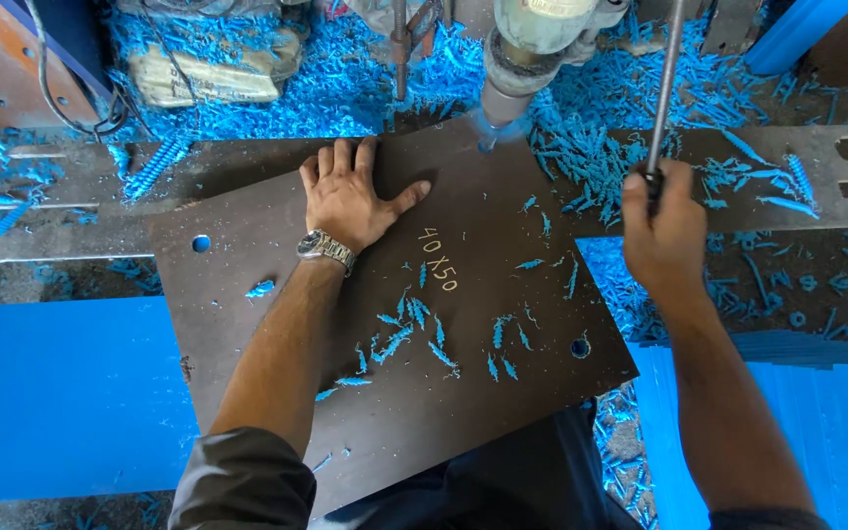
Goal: Operating a drill press to create holes in plastic plates and then stacking the processed pieces.
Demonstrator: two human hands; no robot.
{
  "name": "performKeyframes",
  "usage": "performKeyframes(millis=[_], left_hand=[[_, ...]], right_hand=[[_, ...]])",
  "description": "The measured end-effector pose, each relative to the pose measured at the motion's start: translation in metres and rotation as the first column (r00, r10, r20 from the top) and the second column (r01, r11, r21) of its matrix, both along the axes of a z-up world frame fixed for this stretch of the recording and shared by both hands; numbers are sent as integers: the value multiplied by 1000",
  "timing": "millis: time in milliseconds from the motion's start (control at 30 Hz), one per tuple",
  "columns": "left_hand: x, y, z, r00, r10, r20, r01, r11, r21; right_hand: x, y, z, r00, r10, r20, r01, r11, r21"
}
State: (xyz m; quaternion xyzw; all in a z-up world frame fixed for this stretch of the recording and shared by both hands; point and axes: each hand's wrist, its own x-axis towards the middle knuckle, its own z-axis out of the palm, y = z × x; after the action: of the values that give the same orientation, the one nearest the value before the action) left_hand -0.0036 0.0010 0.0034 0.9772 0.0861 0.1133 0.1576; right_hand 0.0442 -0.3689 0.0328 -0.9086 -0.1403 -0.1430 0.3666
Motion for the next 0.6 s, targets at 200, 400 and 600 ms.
performKeyframes(millis=[200,400,600], left_hand=[[0,0,0,1000,-7,4,7,1000,-25],[2,2,-6,1000,-10,24,10,1000,15],[1,0,-4,1000,-10,21,10,1000,11]], right_hand=[[14,10,-12,996,80,-36,-78,995,62],[38,11,-23,986,167,-23,-167,986,-23],[52,13,-32,990,141,8,-140,985,-103]])
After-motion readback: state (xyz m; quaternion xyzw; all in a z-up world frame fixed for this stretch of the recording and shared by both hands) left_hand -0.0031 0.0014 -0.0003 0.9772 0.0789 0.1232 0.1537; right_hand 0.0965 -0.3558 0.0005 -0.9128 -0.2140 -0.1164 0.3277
